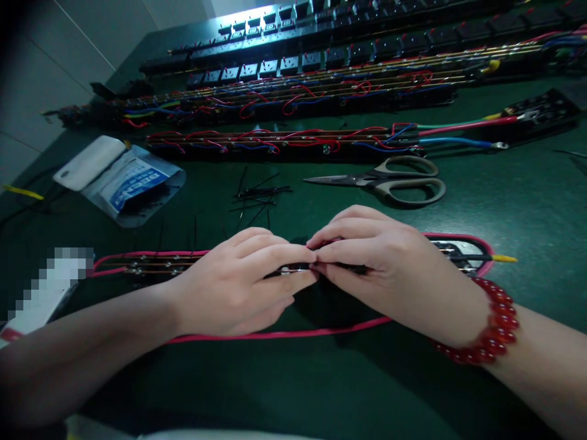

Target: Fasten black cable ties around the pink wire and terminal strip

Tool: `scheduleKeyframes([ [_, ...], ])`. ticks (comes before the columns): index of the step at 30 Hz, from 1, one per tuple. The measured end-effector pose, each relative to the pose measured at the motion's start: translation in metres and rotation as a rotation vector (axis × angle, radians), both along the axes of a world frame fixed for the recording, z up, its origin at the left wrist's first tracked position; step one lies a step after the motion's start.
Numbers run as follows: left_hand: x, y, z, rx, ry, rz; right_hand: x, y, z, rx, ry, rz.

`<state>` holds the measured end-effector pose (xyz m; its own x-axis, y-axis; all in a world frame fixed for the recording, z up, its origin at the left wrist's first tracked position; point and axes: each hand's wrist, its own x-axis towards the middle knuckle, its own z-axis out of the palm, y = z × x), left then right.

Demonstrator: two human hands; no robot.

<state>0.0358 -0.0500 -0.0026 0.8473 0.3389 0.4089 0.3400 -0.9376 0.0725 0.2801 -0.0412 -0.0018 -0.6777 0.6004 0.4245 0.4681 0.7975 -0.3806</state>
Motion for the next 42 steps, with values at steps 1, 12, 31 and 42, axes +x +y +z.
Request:
scheduleKeyframes([
  [1,0.0,0.0,0.001,-0.009,-0.003,-0.002,0.0,0.0,0.0,-0.005,0.002,0.0],
  [12,-0.003,0.001,0.004,0.005,0.047,-0.064,0.001,-0.002,0.003,-0.206,0.013,-0.05],
  [31,-0.003,0.003,0.004,-0.035,0.137,-0.203,0.003,0.004,0.005,-0.544,-0.061,-0.165],
  [42,-0.003,0.003,0.004,-0.093,0.139,-0.228,0.006,0.008,0.02,-0.96,0.026,-0.251],
])
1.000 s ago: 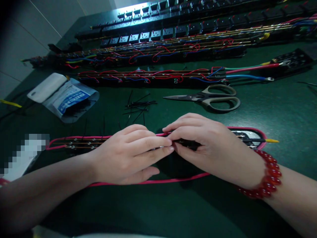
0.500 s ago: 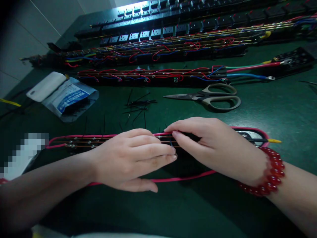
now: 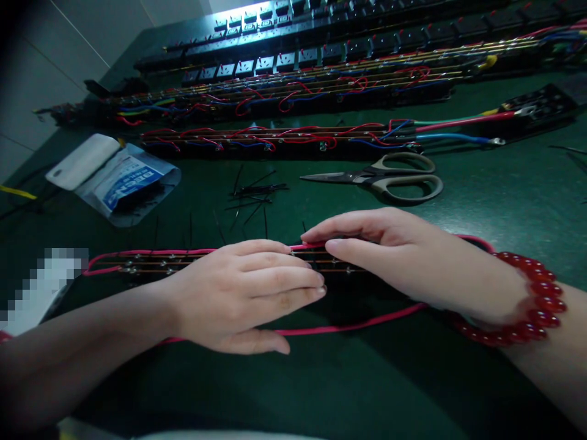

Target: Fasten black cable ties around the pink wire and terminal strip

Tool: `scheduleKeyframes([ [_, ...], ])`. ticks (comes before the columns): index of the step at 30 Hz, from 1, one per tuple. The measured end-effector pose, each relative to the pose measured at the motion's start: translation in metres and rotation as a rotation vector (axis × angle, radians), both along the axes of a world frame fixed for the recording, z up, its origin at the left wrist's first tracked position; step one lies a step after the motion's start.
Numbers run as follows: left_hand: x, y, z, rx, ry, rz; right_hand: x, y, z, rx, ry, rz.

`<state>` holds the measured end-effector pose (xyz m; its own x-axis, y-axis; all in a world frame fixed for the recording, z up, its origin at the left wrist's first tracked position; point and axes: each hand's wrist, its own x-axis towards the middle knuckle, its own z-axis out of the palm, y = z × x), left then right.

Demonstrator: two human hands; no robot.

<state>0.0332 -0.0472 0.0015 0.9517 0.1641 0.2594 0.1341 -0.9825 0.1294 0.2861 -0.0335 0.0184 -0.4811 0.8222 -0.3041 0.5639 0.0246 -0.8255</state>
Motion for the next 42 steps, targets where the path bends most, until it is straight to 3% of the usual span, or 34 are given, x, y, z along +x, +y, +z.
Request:
scheduleKeyframes([
  [6,0.002,-0.001,-0.001,0.006,-0.012,0.134,0.0,-0.001,-0.001,-0.133,0.148,-0.064],
  [9,0.003,-0.001,-0.001,-0.025,-0.026,0.164,-0.002,-0.002,-0.001,-0.124,0.183,-0.092],
  [14,0.004,-0.001,-0.001,-0.062,-0.062,0.202,-0.002,-0.004,-0.004,-0.047,0.23,-0.157],
  [23,0.001,0.001,-0.003,-0.082,-0.116,0.199,-0.002,-0.005,-0.01,0.258,0.029,-0.033],
  [42,0.0,0.002,-0.003,-0.072,-0.139,0.195,-0.006,-0.009,-0.016,0.519,-0.043,0.009],
])
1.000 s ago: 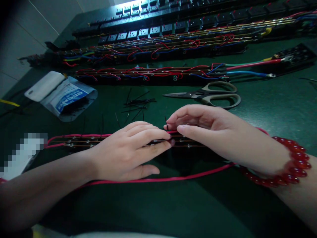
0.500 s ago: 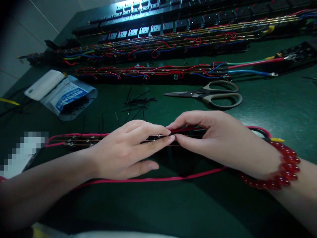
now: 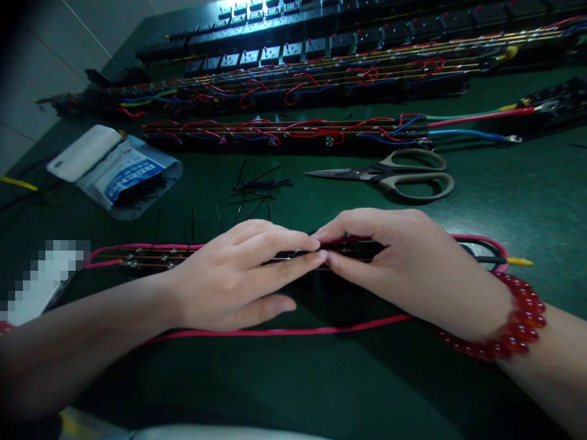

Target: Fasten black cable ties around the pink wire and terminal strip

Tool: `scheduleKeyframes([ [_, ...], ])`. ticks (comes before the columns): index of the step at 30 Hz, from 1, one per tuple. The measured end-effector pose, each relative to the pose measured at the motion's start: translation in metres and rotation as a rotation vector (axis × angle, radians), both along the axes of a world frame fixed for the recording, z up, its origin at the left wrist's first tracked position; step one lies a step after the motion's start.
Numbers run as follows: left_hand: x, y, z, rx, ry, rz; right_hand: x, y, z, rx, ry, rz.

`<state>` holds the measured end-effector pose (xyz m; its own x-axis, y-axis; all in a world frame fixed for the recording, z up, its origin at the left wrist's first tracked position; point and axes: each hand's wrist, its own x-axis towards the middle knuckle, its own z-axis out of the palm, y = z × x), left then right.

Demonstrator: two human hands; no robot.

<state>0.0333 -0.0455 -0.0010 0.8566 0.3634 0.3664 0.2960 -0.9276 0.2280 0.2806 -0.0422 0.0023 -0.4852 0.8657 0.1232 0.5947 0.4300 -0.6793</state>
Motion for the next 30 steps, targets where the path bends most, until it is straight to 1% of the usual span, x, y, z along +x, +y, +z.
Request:
scheduleKeyframes([
  [9,0.0013,-0.0017,-0.0005,-0.003,0.032,0.035,0.0014,-0.0018,-0.0014,0.027,-0.011,-0.009],
  [19,0.0015,-0.0022,-0.0001,0.001,0.017,0.045,0.0011,0.0012,0.0007,0.007,-0.017,-0.004],
  [30,0.0019,-0.0017,-0.0006,-0.003,0.026,0.053,0.0007,0.0003,-0.0021,-0.015,-0.04,-0.009],
])
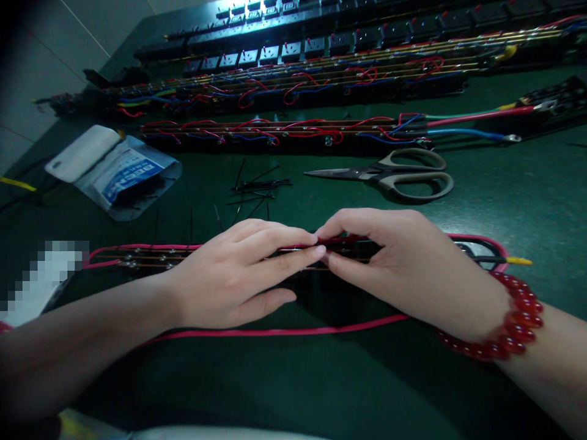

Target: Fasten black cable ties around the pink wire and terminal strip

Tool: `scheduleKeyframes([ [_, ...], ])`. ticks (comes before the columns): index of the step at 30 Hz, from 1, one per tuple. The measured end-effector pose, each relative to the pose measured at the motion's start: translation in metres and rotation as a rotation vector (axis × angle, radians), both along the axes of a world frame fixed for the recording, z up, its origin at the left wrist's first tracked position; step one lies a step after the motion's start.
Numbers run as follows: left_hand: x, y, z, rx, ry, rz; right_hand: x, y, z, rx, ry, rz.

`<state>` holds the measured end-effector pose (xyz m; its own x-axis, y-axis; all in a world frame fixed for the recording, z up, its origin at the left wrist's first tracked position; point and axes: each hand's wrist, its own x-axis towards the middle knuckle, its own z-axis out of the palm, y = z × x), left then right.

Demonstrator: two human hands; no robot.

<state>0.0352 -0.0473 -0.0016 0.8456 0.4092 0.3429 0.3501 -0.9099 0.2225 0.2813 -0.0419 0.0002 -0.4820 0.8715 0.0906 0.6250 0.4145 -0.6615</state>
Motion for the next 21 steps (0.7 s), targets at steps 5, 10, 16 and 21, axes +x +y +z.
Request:
scheduleKeyframes([
  [5,0.0001,-0.0002,-0.0001,0.002,0.001,-0.002,-0.0004,0.0003,0.0021,0.005,-0.007,-0.006],
  [10,-0.0001,-0.0001,0.0004,0.008,0.005,-0.001,0.0007,0.0001,0.0016,-0.008,-0.013,-0.009],
  [16,-0.0004,0.0002,0.0012,0.008,0.023,0.003,0.0002,0.0,0.0009,0.004,-0.01,0.001],
  [21,-0.0001,0.0001,0.0016,0.006,0.046,0.002,-0.0015,-0.0004,0.0034,-0.005,-0.015,0.0],
])
